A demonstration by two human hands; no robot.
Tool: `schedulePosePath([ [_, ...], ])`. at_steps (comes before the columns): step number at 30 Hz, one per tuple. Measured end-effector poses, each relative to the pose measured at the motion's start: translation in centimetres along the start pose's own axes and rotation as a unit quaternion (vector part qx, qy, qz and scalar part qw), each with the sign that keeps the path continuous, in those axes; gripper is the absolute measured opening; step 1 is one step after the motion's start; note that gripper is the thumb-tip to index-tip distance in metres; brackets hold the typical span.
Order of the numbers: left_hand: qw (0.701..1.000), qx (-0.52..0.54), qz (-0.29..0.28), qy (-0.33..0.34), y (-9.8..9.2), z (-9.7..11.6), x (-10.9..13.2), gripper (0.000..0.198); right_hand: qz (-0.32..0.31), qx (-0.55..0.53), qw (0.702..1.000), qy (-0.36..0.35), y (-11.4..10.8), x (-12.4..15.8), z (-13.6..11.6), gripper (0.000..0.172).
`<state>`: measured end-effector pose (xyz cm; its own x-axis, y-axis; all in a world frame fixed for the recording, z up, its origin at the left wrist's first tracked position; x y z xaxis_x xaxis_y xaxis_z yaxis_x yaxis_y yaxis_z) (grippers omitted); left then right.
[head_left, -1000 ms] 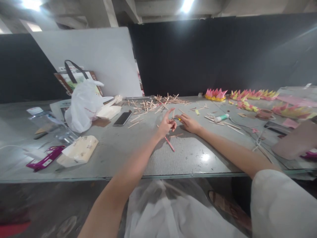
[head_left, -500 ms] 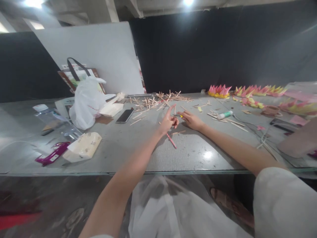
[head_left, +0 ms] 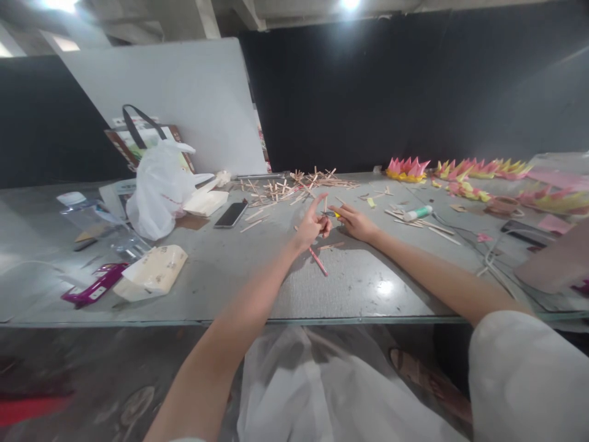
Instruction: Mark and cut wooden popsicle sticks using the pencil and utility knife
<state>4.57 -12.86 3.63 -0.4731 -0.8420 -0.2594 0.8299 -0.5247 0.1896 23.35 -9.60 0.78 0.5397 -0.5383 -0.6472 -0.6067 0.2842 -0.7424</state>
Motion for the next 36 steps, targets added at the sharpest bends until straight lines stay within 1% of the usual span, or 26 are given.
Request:
schedulePosePath([
  [10,1.000,0.003,0.017,0.009,0.0,0.0,0.0,0.090,-0.003,0.002,1.000,0.002,-0.1,0.0,-0.1,0.052],
  [15,0.999,0.017,0.011,0.025,-0.1,0.1,0.0,0.090,-0.002,0.001,1.000,0.010,-0.1,0.0,-0.1,0.050],
  [18,0.999,0.019,0.021,0.029,-0.1,0.2,-0.1,0.090,0.000,-0.001,1.000,0.018,-0.1,-0.1,-0.1,0.049],
  [20,0.998,0.022,0.030,0.044,-0.3,0.4,-0.2,0.090,0.002,0.003,1.000,0.026,0.0,-0.1,0.0,0.049],
  [23,0.995,0.016,0.052,0.080,-0.7,0.7,-0.4,0.091,0.007,0.017,0.999,0.043,-0.1,-0.1,0.2,0.048],
  [26,0.991,-0.024,0.090,0.096,-1.2,0.9,-0.6,0.087,0.014,0.029,0.998,0.059,-0.2,-0.1,0.4,0.046],
  [32,0.976,-0.144,0.146,0.068,-2.2,0.2,-0.6,0.077,0.009,0.041,0.998,0.056,-0.2,0.0,0.2,0.045],
  [36,0.970,-0.163,0.172,0.051,-3.0,-0.6,-0.9,0.078,-0.005,0.044,0.998,0.045,0.0,0.0,0.1,0.044],
])
Point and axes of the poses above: each hand's wrist, its own x-axis away from the middle knuckle, its own y-axis out of the palm, z = x × y, the point moved 3 cm from there along -x, towards the middle knuckle, and after that the axes turned 6 degrees about x, right-handed, at the moved point
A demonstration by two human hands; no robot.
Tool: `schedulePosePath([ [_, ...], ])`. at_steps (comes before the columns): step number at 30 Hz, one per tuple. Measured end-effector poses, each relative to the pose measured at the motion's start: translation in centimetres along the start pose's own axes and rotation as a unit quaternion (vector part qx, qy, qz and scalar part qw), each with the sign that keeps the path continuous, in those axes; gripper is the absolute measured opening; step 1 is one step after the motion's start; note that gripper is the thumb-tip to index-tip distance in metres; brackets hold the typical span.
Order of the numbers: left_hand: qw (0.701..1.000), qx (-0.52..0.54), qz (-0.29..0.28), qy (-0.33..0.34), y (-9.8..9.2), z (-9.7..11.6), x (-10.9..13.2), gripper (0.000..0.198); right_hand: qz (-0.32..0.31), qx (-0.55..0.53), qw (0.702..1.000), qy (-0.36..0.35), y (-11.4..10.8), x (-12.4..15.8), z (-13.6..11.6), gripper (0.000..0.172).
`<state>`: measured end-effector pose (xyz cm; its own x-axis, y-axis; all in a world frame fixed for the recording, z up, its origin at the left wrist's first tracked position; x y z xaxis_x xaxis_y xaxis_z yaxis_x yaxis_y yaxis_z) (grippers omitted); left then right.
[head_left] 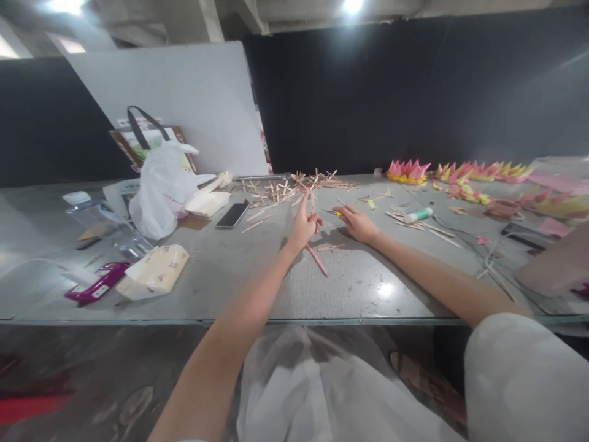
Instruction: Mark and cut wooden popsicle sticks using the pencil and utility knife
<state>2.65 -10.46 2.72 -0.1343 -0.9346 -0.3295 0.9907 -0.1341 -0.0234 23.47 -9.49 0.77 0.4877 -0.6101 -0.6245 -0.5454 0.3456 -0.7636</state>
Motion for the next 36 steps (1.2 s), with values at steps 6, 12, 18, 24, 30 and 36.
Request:
schedulePosePath([
  [6,0.997,-0.033,0.032,-0.064,-0.32,-1.18,-0.60,0.039,-0.002,0.015,1.000,-0.003,0.23,-0.05,0.02,0.044],
  [12,0.995,-0.070,0.024,-0.072,-0.37,-1.16,-0.56,0.009,-0.013,0.024,1.000,0.010,0.14,-0.10,-0.23,0.043],
  [18,0.994,-0.064,0.029,-0.089,-0.24,-0.88,-0.48,0.008,-0.017,0.028,0.999,0.007,0.17,-0.16,-0.35,0.042],
  [24,0.996,-0.050,0.004,-0.078,-0.23,-0.43,-0.18,0.017,-0.018,0.029,0.999,-0.003,-0.01,-0.19,-0.68,0.041],
  [30,0.998,-0.033,-0.004,-0.060,-0.25,-0.67,-0.31,0.048,-0.036,0.031,0.999,0.004,-0.03,-0.24,-0.81,0.043],
  [36,0.998,-0.038,-0.013,-0.057,-0.06,-0.53,-0.29,0.053,-0.033,0.032,0.999,0.003,-0.03,-0.28,-0.85,0.042],
])
Point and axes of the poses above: each hand's wrist, its own x-axis away from the middle knuckle, its own y-axis out of the palm, z = x × y, the point moved 3 cm from there along -x, towards the middle knuckle, and after that the axes turned 6 degrees about x, right-handed, at the moved point
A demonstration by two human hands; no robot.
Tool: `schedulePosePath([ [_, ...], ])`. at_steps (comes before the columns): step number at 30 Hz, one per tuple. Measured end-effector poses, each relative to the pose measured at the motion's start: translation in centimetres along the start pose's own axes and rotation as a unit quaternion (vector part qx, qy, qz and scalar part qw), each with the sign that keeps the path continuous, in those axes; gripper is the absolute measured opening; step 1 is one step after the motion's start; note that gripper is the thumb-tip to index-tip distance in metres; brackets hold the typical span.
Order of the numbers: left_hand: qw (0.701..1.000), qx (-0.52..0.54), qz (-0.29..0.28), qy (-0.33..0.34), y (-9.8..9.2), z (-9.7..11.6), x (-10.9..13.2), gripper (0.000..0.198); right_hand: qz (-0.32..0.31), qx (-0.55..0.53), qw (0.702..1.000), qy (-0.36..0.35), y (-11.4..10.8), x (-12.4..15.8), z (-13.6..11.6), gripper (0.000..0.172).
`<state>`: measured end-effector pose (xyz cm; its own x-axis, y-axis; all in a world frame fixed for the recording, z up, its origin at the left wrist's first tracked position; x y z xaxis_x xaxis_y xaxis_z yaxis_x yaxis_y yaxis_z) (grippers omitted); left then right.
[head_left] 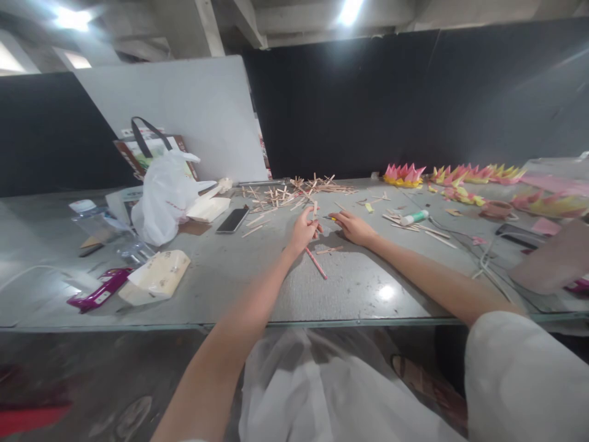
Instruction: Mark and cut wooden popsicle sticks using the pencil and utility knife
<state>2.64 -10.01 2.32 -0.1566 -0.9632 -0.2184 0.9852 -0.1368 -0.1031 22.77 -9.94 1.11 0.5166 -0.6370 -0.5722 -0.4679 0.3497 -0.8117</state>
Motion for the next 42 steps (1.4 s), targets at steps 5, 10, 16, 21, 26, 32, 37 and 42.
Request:
schedulePosePath([
  [5,1.000,0.015,-0.001,0.008,0.0,0.4,0.2,0.051,0.005,-0.005,1.000,-0.004,0.1,0.0,0.2,0.042],
  [10,1.000,0.014,-0.007,0.018,0.1,0.2,0.0,0.053,0.005,-0.022,1.000,-0.012,0.2,0.0,0.3,0.044],
  [16,1.000,-0.004,-0.003,0.029,0.1,0.3,0.1,0.052,0.003,-0.032,0.999,-0.007,0.1,0.1,0.2,0.045],
  [21,0.998,-0.034,-0.006,0.044,0.2,0.6,0.4,0.050,0.004,-0.032,0.999,-0.008,0.2,0.0,0.3,0.044],
  [26,0.998,-0.023,-0.006,0.050,0.3,0.4,0.3,0.048,0.007,-0.030,1.000,-0.007,0.1,0.0,0.2,0.043],
  [32,0.998,0.043,0.036,0.039,-0.1,0.0,-0.2,0.030,-0.004,-0.038,0.998,0.044,-0.7,-0.2,-1.2,0.038],
  [37,0.992,0.060,0.055,0.094,-0.3,0.4,-0.1,0.029,0.013,-0.112,0.983,0.145,-1.2,-0.8,-3.2,0.041],
  [42,0.990,0.036,0.045,0.127,-0.5,0.8,0.2,0.034,0.018,-0.140,0.982,0.123,-1.8,-0.8,-4.9,0.040],
])
Point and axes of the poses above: each hand's wrist, its own x-axis away from the middle knuckle, its own y-axis out of the palm, z = x × y, the point moved 3 cm from there along -x, towards the middle knuckle, and after that the axes turned 6 degrees about x, right-handed, at the moved point
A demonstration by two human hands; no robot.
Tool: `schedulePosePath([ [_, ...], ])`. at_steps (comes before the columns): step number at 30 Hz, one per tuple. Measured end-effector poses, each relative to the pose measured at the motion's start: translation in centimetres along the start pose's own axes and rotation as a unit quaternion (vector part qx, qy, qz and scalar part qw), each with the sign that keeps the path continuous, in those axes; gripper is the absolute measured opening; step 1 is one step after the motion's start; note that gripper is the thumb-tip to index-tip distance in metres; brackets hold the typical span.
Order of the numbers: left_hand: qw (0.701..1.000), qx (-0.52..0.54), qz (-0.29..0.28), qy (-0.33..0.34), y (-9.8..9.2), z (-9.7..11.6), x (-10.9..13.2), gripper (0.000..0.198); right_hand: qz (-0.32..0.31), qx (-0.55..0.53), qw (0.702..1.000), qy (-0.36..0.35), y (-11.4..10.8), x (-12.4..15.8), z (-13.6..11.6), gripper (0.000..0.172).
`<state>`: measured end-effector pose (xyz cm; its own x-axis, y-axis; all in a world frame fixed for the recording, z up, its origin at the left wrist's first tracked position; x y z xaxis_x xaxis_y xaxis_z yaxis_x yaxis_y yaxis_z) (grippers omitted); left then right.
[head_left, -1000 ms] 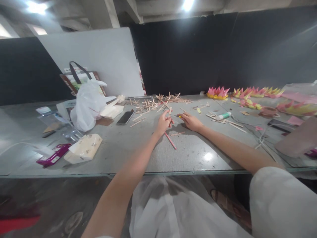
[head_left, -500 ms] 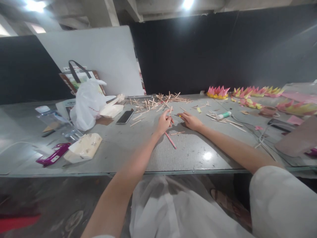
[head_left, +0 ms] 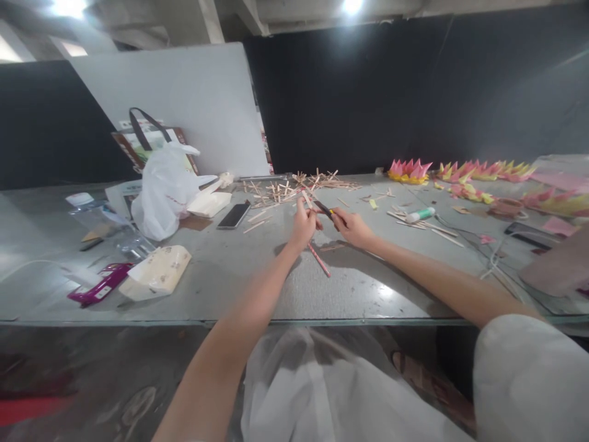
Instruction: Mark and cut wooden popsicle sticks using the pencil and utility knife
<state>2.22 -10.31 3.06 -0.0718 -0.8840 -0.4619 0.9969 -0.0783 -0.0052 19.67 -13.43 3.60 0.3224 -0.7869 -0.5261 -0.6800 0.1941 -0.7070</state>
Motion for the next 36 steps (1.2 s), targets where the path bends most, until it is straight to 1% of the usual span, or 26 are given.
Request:
schedulePosePath([
  [4,1.000,-0.019,-0.011,0.002,0.0,0.1,0.1,0.037,-0.007,0.018,1.000,-0.005,0.0,0.3,-0.4,0.043],
  [9,1.000,-0.016,-0.023,-0.005,0.3,0.2,0.2,0.038,-0.015,0.027,1.000,-0.002,0.3,0.4,-0.2,0.047],
  [15,0.999,-0.034,-0.025,-0.005,0.2,0.1,0.2,0.041,-0.015,0.025,1.000,0.008,0.5,0.4,0.1,0.045],
  [22,0.992,-0.118,-0.031,0.021,-0.3,0.2,0.5,0.047,-0.008,0.023,1.000,0.010,0.7,0.5,-0.1,0.042],
  [26,0.988,-0.150,-0.037,0.010,-0.3,0.0,0.5,0.051,-0.007,0.014,1.000,0.016,0.6,0.5,-0.3,0.043],
  [31,0.989,-0.145,-0.042,0.002,-0.4,-0.3,0.5,0.054,0.008,0.057,0.998,0.009,0.5,0.6,-0.5,0.044],
  [36,0.992,-0.123,-0.034,-0.002,-0.4,-0.7,0.6,0.053,-0.008,0.067,0.998,-0.001,0.5,0.6,-1.0,0.041],
])
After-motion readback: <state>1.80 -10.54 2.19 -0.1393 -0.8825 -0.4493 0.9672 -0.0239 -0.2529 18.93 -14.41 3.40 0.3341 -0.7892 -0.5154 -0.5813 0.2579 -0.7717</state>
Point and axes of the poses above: each hand's wrist, its own x-axis away from the middle knuckle, its own y-axis out of the palm, z = x × y, the point moved 3 cm from there along -x, towards the middle knuckle, and after that the axes turned 6 degrees about x, right-handed, at the moved point
